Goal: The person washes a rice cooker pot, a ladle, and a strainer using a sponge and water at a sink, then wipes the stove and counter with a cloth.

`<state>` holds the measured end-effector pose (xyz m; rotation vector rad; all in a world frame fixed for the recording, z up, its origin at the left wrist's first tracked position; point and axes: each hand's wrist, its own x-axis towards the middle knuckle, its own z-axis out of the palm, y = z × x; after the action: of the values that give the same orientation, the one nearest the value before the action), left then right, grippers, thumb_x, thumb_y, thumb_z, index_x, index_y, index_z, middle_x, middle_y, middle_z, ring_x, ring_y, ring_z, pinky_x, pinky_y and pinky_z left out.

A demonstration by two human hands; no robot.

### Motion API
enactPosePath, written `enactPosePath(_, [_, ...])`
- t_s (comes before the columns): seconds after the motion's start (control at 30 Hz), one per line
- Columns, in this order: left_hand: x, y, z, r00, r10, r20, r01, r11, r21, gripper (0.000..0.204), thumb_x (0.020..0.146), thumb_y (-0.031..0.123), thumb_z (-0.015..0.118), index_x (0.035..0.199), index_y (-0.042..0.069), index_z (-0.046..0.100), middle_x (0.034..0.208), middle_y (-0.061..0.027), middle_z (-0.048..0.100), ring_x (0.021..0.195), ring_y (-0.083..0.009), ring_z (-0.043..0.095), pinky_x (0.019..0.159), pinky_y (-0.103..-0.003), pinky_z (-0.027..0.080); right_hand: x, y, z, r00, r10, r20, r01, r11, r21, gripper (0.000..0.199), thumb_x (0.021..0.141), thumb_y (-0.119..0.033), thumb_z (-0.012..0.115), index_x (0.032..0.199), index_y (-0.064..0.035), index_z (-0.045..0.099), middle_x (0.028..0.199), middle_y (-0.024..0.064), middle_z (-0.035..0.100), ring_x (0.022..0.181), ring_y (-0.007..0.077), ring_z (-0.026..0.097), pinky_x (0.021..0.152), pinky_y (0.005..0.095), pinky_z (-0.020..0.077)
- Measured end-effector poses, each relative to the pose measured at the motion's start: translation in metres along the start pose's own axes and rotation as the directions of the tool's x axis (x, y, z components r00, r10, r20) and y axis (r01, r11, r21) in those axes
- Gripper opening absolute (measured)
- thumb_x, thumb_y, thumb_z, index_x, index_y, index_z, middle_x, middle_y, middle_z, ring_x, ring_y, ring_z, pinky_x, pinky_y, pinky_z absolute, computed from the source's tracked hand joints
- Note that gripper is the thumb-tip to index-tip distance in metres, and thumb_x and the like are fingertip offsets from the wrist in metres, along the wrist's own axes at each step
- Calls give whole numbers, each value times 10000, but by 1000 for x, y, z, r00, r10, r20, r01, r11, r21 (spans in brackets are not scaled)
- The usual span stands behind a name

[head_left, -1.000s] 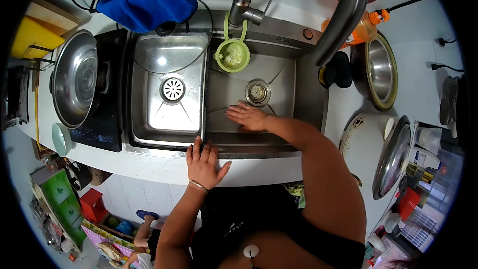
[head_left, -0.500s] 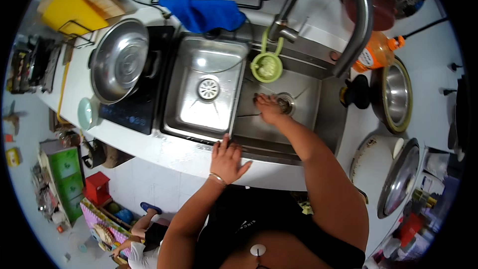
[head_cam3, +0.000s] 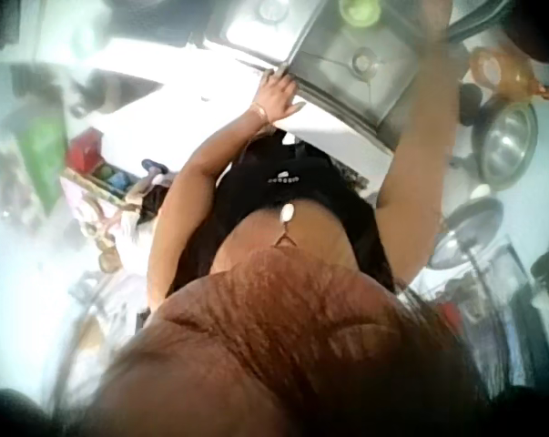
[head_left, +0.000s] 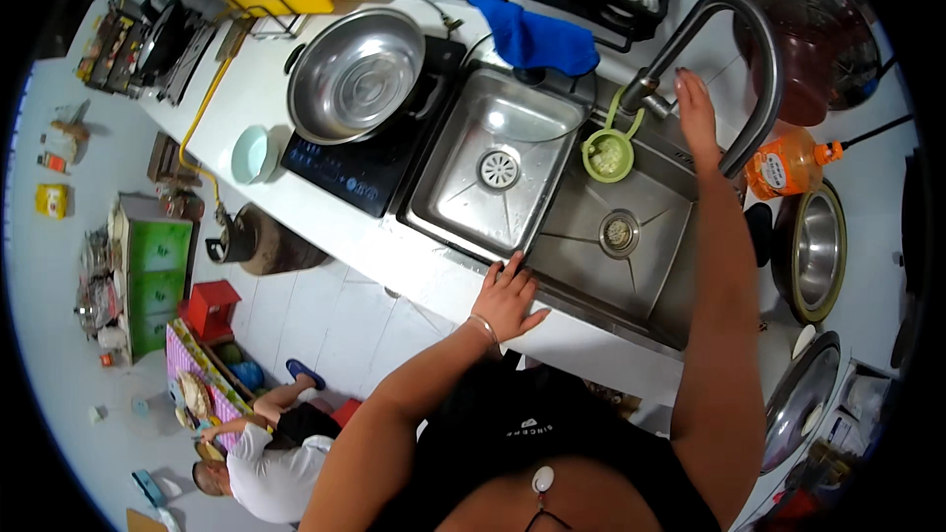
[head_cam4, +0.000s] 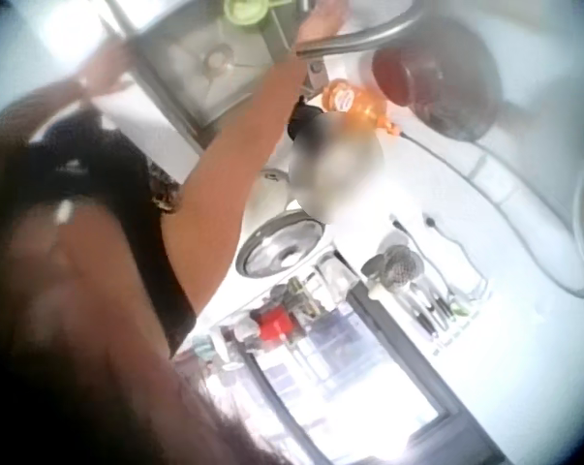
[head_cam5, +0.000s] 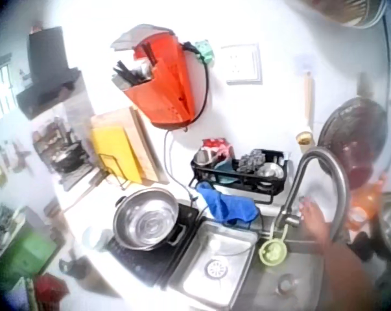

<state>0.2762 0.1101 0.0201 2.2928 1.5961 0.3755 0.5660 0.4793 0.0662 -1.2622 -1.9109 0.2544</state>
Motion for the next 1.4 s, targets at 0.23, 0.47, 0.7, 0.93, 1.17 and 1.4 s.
enactPosePath(0.23, [-9,-2,-7,999,-27,40,27,1000,-9,550,845,490,533,1138,27,586,1228,-152,540,1352,-366,280,1072,-518,229,-2,-5,6,995,-26,100,42,985,-165,196,914,-173,542,904,7,618,903,188,600,876,374,553,779,416,442])
enactPosePath(0.47, [49,50,-6,991,-42,-131,13,977,-212,683,843,444,578,1326,-15,426,1405,-249,367,1374,-384,249,1098,-515,206,-65,-18,-2,970,155,-187,-142,987,81,384,940,-194,542,1261,17,533,1296,153,537,1206,274,500,1024,348,367])
enactPosePath(0.7, [194,107,68,908,-386,161,218,109,-970,802,922,534,453,1403,-73,247,1428,-238,335,1357,-306,298,1102,-321,242,-200,-50,49,641,544,542,-616,-57,785,628,982,-444,407,1379,42,370,1404,154,427,1306,246,395,1118,345,229])
enactPosePath(0.93, [257,108,92,878,-330,346,248,-305,-920,673,927,539,448,1309,-14,418,1270,-174,499,1229,-260,437,1026,-318,330,-187,-119,-16,531,686,497,-637,-64,768,608,992,-465,361,1392,-7,378,1401,106,437,1288,214,409,1077,327,294])
enactPosePath(1.17, [249,102,94,897,-280,343,321,-123,-939,593,907,533,496,1178,10,560,1130,-160,602,1095,-277,551,950,-348,409,-173,0,-27,641,93,762,-718,-280,638,507,982,-410,444,1302,-19,484,1317,88,508,1192,182,484,995,300,383])
enactPosePath(1.4, [193,38,1,969,-231,-92,159,862,-481,438,764,271,664,1095,-6,590,1054,-239,606,991,-393,573,861,-451,465,-45,30,-29,545,566,619,-670,-151,727,308,896,-259,609,1128,-89,499,1205,36,435,1151,193,388,983,326,266])
